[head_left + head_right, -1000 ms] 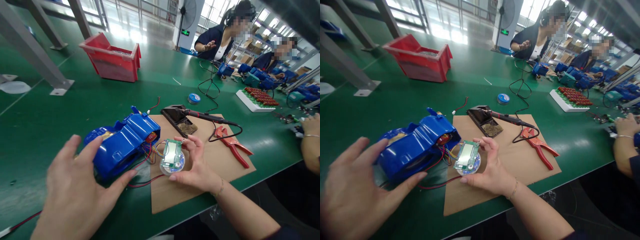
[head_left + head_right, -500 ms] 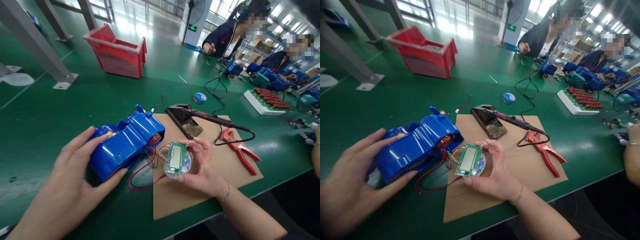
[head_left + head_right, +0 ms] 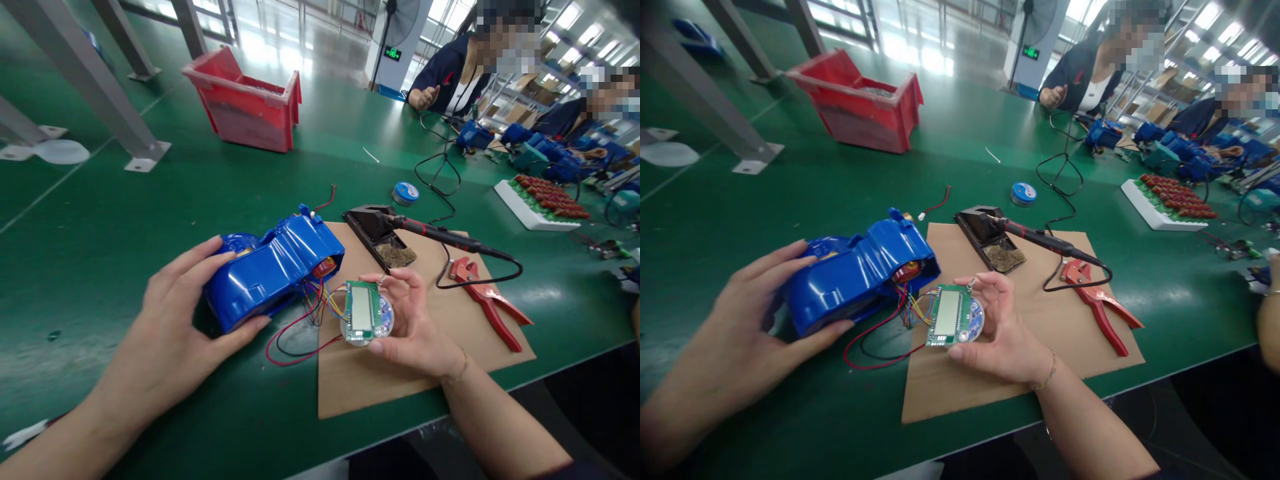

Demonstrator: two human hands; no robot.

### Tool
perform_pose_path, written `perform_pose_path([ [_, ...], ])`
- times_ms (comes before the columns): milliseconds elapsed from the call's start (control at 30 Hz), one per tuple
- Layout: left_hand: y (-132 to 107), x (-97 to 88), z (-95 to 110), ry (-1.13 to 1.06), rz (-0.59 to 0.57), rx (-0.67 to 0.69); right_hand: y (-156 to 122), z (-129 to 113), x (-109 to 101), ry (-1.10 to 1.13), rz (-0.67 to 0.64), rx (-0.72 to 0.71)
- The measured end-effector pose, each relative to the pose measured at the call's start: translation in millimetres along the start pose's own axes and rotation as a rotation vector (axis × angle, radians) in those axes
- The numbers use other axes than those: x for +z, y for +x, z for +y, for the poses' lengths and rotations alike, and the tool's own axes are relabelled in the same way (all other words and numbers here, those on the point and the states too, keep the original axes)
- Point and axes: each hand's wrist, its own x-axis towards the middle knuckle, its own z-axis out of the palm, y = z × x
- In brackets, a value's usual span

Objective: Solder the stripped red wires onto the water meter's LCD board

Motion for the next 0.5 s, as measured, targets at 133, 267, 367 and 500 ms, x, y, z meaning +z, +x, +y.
perform_pose_path([
  [133,-4.5,3.5,-2.2,-0.095,0.050,0.062,2.5,-0.3,-1.3,0.007,-0.019,-0.013],
  [267,-4.7,2.7,-0.6,0.022,0.011,0.109,5.1,0.3,-2.0,-0.007,-0.025,-0.019],
  [367,-2.6,-0.7,3.1,0.042,-0.011,0.096,6.3,0.1,-2.3,0.005,-0.038,-0.028],
  [500,-5.2,-2.0,4.4,0.066,0.026,0.085,7.3,-0.6,-3.6,0.021,-0.044,-0.028],
])
